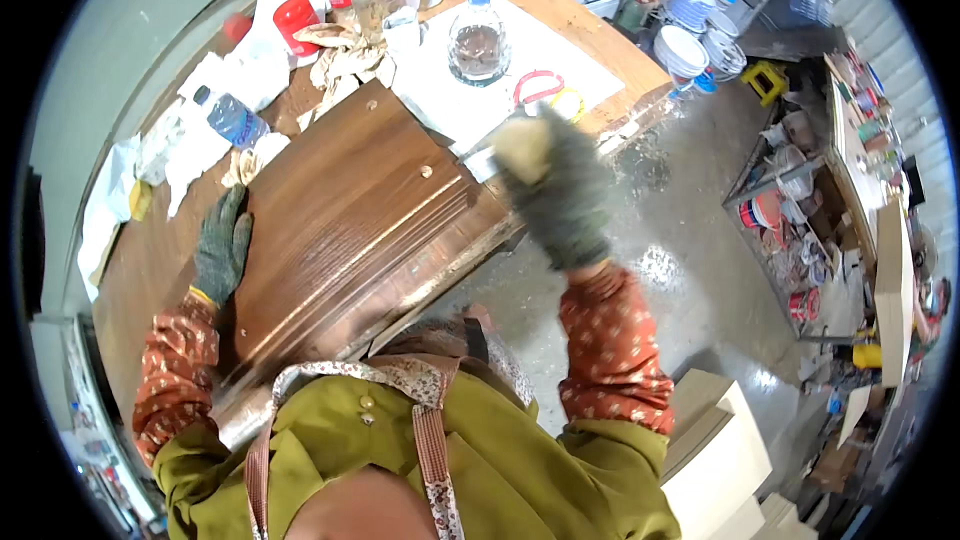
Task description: The person finishes wooden boards by rubbing their surfaces with a block and wiping them down with a cloth.
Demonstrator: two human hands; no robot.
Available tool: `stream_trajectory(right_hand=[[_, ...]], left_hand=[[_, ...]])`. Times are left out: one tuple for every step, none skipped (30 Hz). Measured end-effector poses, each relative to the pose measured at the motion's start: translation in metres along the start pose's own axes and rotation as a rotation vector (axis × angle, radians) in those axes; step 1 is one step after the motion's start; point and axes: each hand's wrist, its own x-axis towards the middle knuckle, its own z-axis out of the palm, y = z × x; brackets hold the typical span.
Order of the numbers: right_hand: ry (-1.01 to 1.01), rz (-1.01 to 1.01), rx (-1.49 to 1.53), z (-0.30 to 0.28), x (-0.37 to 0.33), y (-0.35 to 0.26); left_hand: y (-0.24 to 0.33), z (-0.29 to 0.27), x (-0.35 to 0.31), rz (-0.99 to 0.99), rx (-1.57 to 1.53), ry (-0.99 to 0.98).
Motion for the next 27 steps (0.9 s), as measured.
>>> stream_trajectory(right_hand=[[-0.044,-0.172,-0.023,0.005,-0.009,-0.016],[-0.078,-0.341,0.005,0.014,-0.014,-0.023],[-0.178,-0.399,-0.057,0.012,-0.017,-0.023],[-0.184,-0.309,0.004,0.014,-0.008,-0.009],[-0.193,-0.216,0.056,0.011,-0.001,0.011],[-0.188,0.104,-0.036,0.004,0.012,0.035],[-0.338,0.412,0.43,-0.002,0.024,0.043],[-0.274,0.26,0.411,-0.001,0.025,0.036],[-0.209,0.109,0.397,0.004,0.025,0.027],[-0.224,-0.021,0.428,0.013,0.02,0.022],[-0.327,-0.106,0.351,0.016,0.026,0.009],[-0.373,-0.203,0.258,0.027,0.032,0.005],[-0.404,-0.301,0.16,0.04,0.041,0.005],[-0.494,-0.093,0.276,0.054,0.052,0.007],[-0.529,0.002,0.437,0.063,0.066,0.005],[-0.472,-0.275,0.291,0.09,0.086,0.03],[-0.411,-0.547,0.157,0.123,0.108,0.051],[-0.517,-0.271,0.198,0.137,0.126,0.02],[-0.611,0.01,0.213,0.14,0.145,-0.011],[-0.613,-0.012,0.175,0.154,0.166,-0.012],[-0.614,-0.032,0.13,0.169,0.185,-0.006],[-0.585,-0.077,0.138,0.185,0.2,0.007],[-0.564,-0.124,0.157,0.195,0.209,0.003],[-0.587,-0.104,0.127,0.19,0.217,0.007],[-0.661,-0.094,0.224,0.181,0.212,-0.013],[-0.614,-0.141,0.114,0.18,0.214,-0.005],[-0.69,-0.046,0.169,0.166,0.208,-0.023]], left_hand=[[0.007,-0.003,0.0,0.032,0.019,0.015],[0.013,-0.004,0.007,-0.013,-0.005,0.009],[0.021,-0.005,0.005,-0.038,0.0,0.007],[0.028,-0.006,0.008,-0.089,0.05,-0.029],[0.033,-0.008,0.008,-0.138,0.092,-0.067],[0.036,-0.007,0.003,-0.176,0.109,-0.068],[0.037,-0.01,-0.007,-0.217,0.124,-0.065],[0.043,-0.011,-0.013,-0.23,0.139,-0.081],[0.048,-0.013,-0.017,-0.244,0.155,-0.097],[0.055,-0.019,-0.016,-0.258,0.119,-0.116],[0.06,-0.025,-0.019,-0.289,0.127,-0.113],[0.067,-0.031,-0.024,-0.266,0.128,-0.133],[0.071,-0.035,-0.025,-0.234,0.129,-0.145],[0.076,-0.038,-0.03,-0.217,0.1,-0.156],[0.079,-0.042,-0.04,-0.235,0.109,-0.147],[0.085,-0.044,-0.044,-0.2,0.062,-0.13],[0.09,-0.05,-0.052,-0.173,0.027,-0.122],[0.089,-0.051,-0.073,-0.21,0.05,-0.149],[0.087,-0.056,-0.087,-0.23,0.056,-0.145],[0.087,-0.062,-0.098,-0.262,0.051,-0.177],[0.085,-0.065,-0.108,-0.291,0.039,-0.206],[0.081,-0.073,-0.121,-0.331,0.049,-0.199],[0.073,-0.08,-0.14,-0.356,0.058,-0.195],[0.063,-0.086,-0.162,-0.456,0.097,-0.191],[0.054,-0.093,-0.197,-0.586,0.144,-0.197],[0.041,-0.095,-0.233,-0.688,0.189,-0.131],[0.025,-0.094,-0.275,-0.796,0.23,-0.07]])
